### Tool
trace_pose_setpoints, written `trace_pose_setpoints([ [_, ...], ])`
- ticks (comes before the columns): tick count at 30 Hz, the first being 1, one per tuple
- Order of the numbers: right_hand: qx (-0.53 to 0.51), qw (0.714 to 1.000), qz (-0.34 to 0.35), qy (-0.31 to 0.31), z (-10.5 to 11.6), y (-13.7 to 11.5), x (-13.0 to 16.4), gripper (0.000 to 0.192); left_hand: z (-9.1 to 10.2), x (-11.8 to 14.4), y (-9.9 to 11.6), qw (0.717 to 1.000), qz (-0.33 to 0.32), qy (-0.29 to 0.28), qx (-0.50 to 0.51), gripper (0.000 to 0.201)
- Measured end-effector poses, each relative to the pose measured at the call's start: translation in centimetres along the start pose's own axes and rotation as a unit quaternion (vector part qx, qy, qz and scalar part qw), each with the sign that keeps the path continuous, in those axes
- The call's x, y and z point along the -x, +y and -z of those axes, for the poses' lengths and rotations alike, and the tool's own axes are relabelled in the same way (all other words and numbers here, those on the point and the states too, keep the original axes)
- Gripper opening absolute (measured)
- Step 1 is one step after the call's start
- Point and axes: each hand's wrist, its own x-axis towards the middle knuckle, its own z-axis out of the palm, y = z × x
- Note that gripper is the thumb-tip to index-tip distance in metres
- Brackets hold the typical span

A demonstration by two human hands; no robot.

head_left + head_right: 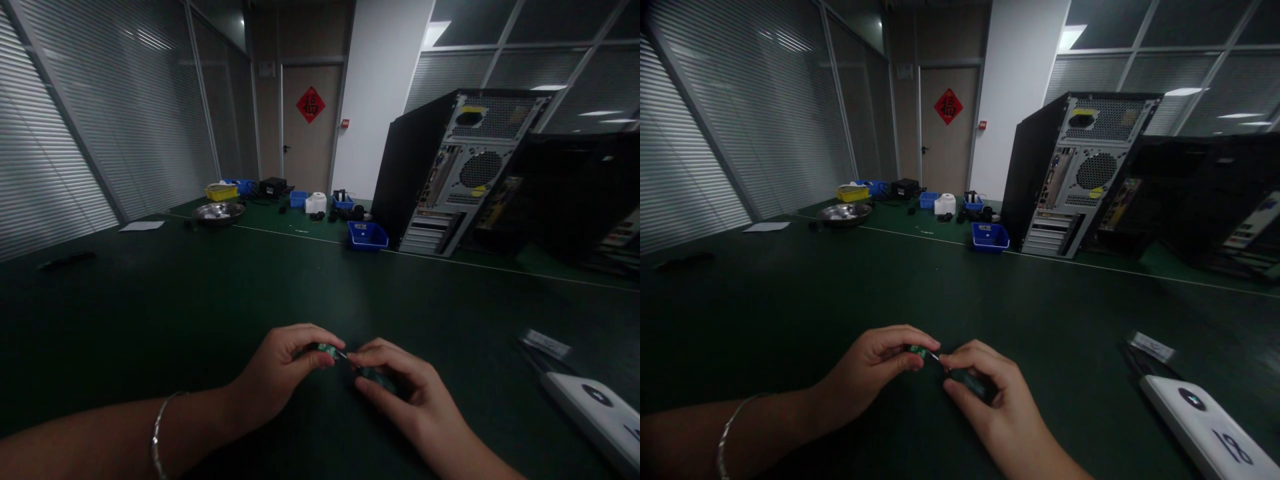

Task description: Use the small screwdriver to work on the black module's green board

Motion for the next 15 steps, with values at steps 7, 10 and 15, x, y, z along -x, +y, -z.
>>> trace_pose_setpoints([
  [7, -0.022, 1.0, 0.012, -0.005, -0.12, 0.14, 0.05, 0.016, -0.18, 0.03, 0.32, 0.999, 0.028, -0.018, 0.037, 0.019],
  [10, -0.023, 1.0, 0.007, -0.006, -0.2, 0.15, 0.04, 0.016, -0.23, 0.13, 0.67, 1.0, 0.022, -0.008, 0.021, 0.018],
  [15, -0.01, 1.0, 0.002, 0.006, -0.16, 0.16, 0.13, 0.013, -0.29, 0.11, 0.3, 0.999, 0.029, 0.007, 0.025, 0.018],
])
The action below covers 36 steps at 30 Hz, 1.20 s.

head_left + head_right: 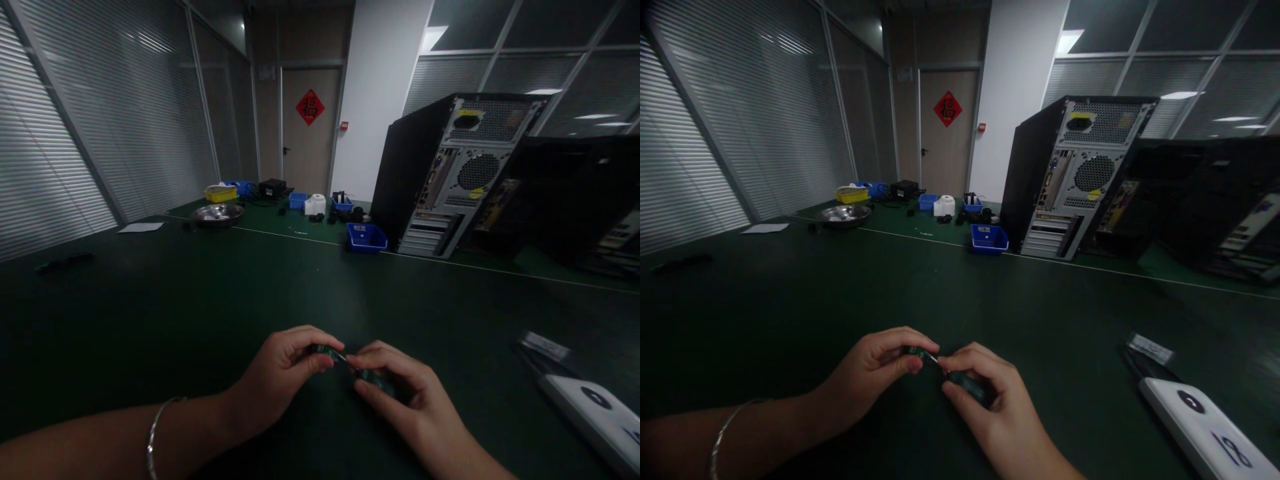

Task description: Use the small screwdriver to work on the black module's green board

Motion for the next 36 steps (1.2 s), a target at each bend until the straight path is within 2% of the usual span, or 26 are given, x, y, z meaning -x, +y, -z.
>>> trace_pose_setpoints([
  [5, 0.01, 1.0, 0.011, -0.003, 0.2, 0.4, -0.1, 0.012, -0.3, -0.2, -0.4, 0.993, 0.05, 0.016, 0.105, 0.019],
  [8, 0.016, 1.0, 0.018, 0.018, 0.2, 0.7, -0.1, 0.011, -0.4, -0.4, -0.3, 0.989, 0.052, 0.023, 0.135, 0.012],
  [11, 0.017, 0.998, 0.035, 0.041, 0.3, 1.1, -0.2, 0.013, -0.3, -0.6, -0.5, 0.982, 0.041, 0.012, 0.185, 0.014],
  [14, 0.02, 0.997, 0.065, 0.032, 0.3, 1.3, -0.2, 0.017, -0.2, -0.8, -1.1, 0.979, 0.055, 0.001, 0.197, 0.012],
  [17, 0.032, 0.996, 0.088, 0.016, 0.2, 1.2, -0.3, 0.02, -0.2, -0.7, -1.2, 0.974, 0.075, 0.019, 0.213, 0.022],
  [22, 0.055, 0.996, 0.063, 0.013, 0.0, 0.8, -0.4, 0.017, -0.5, -0.8, -0.5, 0.935, 0.129, 0.014, 0.33, 0.038],
  [26, 0.059, 0.997, 0.044, 0.004, 0.1, 0.7, -0.4, 0.017, -0.4, -1.0, -1.2, 0.937, 0.127, 0.011, 0.326, 0.037],
  [30, 0.065, 0.997, 0.044, -0.006, 0.3, 0.7, -0.3, 0.017, -0.4, -1.1, -2.2, 0.936, 0.093, -0.03, 0.338, 0.034],
  [36, 0.08, 0.996, 0.043, -0.007, 0.2, 0.6, -0.1, 0.019, -0.3, -0.9, -1.6, 0.933, 0.121, -0.031, 0.337, 0.032],
])
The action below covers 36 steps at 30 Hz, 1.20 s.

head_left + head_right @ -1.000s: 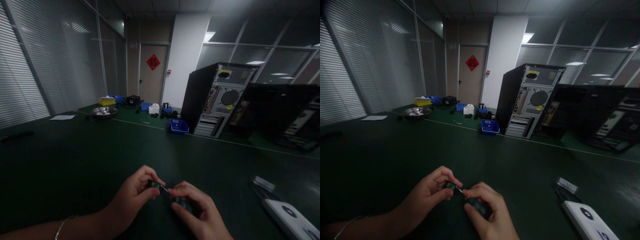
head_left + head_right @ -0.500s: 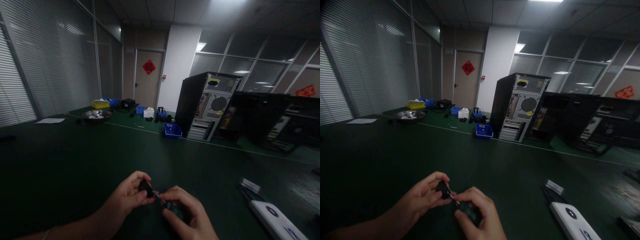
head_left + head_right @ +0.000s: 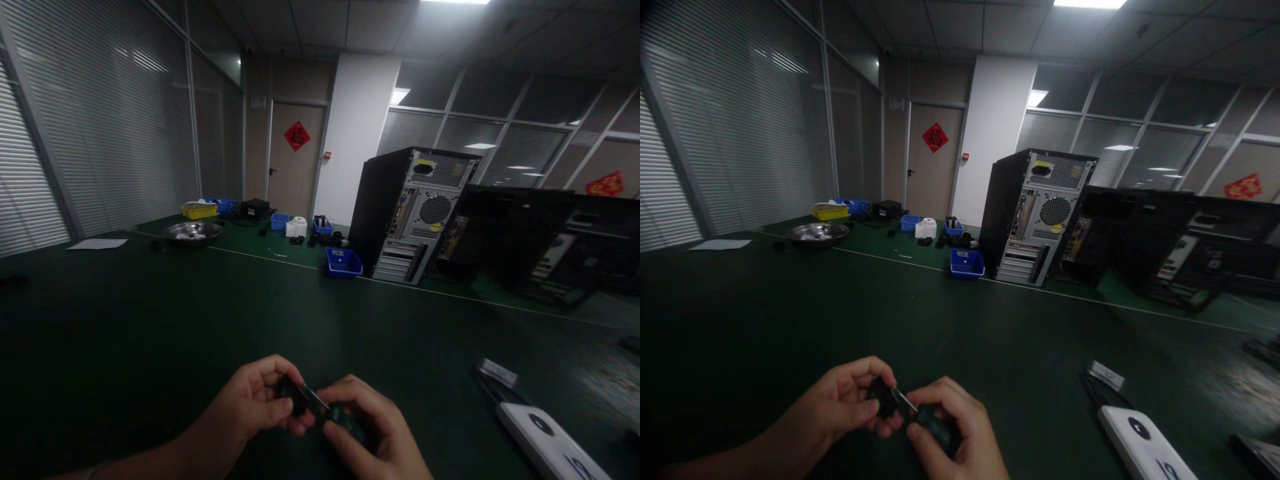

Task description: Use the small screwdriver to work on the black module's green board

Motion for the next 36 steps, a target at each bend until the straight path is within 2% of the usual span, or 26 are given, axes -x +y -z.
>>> trace_pose_setpoints([
  [3, -0.002, 1.0, 0.007, 0.001, 0.0, -0.2, 0.0, 0.019, 0.2, -0.1, -0.2, 1.0, 0.003, -0.004, -0.007, 0.034],
  [7, -0.002, 1.0, 0.011, -0.003, 0.1, -0.5, -0.2, 0.019, 0.5, -0.5, -0.9, 0.999, -0.03, -0.007, -0.022, 0.043],
  [11, -0.001, 1.0, 0.004, -0.004, 0.0, -0.7, -0.2, 0.017, 0.1, -0.4, -0.8, 0.997, -0.048, -0.003, -0.063, 0.038],
  [16, 0.008, 1.0, -0.002, 0.006, -0.1, -0.9, -0.1, 0.017, -0.2, -0.1, -0.2, 0.995, -0.037, 0.009, -0.096, 0.032],
  [25, 0.008, 1.0, 0.004, -0.008, -0.1, -0.5, -0.1, 0.019, 0.0, -0.2, -0.7, 0.996, -0.014, -0.013, -0.085, 0.049],
  [30, 0.022, 1.0, -0.002, 0.0, -0.1, -0.3, 0.0, 0.018, 0.3, -0.3, -1.1, 0.995, -0.012, -0.016, -0.095, 0.042],
  [36, 0.029, 0.999, -0.017, -0.005, -0.2, 0.0, 0.2, 0.018, 0.0, 0.1, -0.7, 0.995, -0.001, -0.002, -0.097, 0.044],
])
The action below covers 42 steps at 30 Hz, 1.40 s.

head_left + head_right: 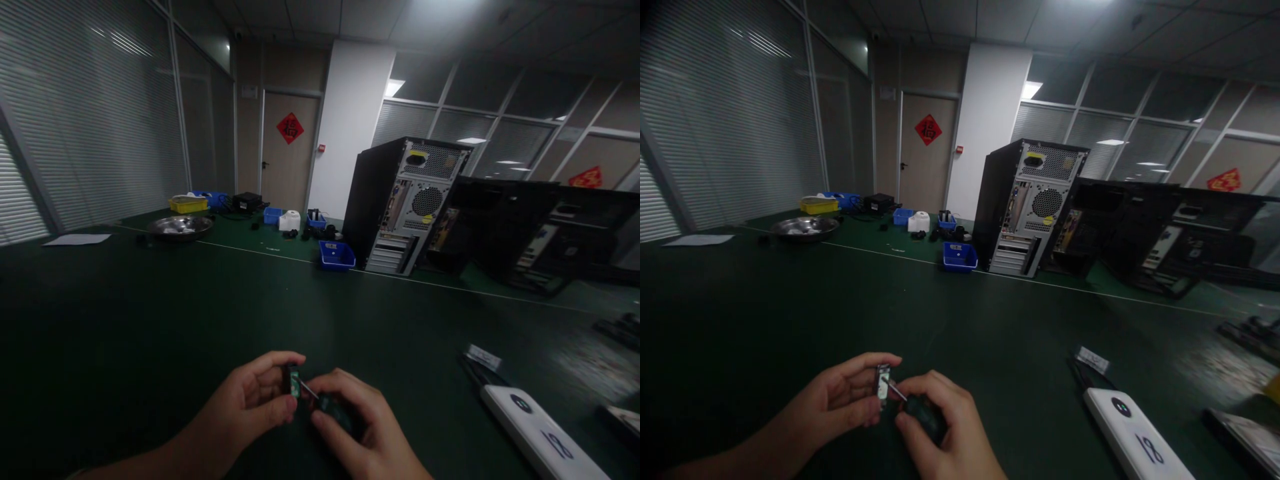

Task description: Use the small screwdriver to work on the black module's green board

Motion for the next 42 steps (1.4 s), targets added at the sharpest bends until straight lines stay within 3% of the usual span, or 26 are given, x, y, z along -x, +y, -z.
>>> trace_pose_setpoints([
  [7, -0.021, 1.0, 0.009, 0.01, 0.0, -0.4, -0.3, 0.015, -0.3, 0.1, 0.1, 1.0, 0.004, 0.007, 0.029, 0.048],
  [14, -0.103, 0.993, -0.006, 0.051, -0.2, 0.6, 0.2, 0.042, -0.3, 0.3, 0.1, 0.999, -0.011, -0.024, 0.02, 0.04],
  [21, -0.029, 0.997, 0.054, 0.056, 0.1, 0.8, 0.2, 0.034, -0.4, 0.3, 0.2, 0.999, -0.013, -0.022, 0.031, 0.039],
  [27, -0.049, 0.994, 0.095, 0.038, 0.2, -0.2, -0.4, 0.039, -0.2, 0.2, 0.0, 0.999, -0.006, -0.008, 0.032, 0.042],
  [35, -0.064, 0.984, 0.154, 0.058, -0.1, 0.0, -0.4, 0.047, -0.1, 0.2, -0.4, 0.998, -0.031, -0.015, 0.055, 0.039],
  [42, -0.058, 0.987, 0.135, 0.059, -0.1, 0.1, -0.2, 0.045, -0.3, 0.2, -0.2, 0.998, -0.031, -0.016, 0.051, 0.038],
])
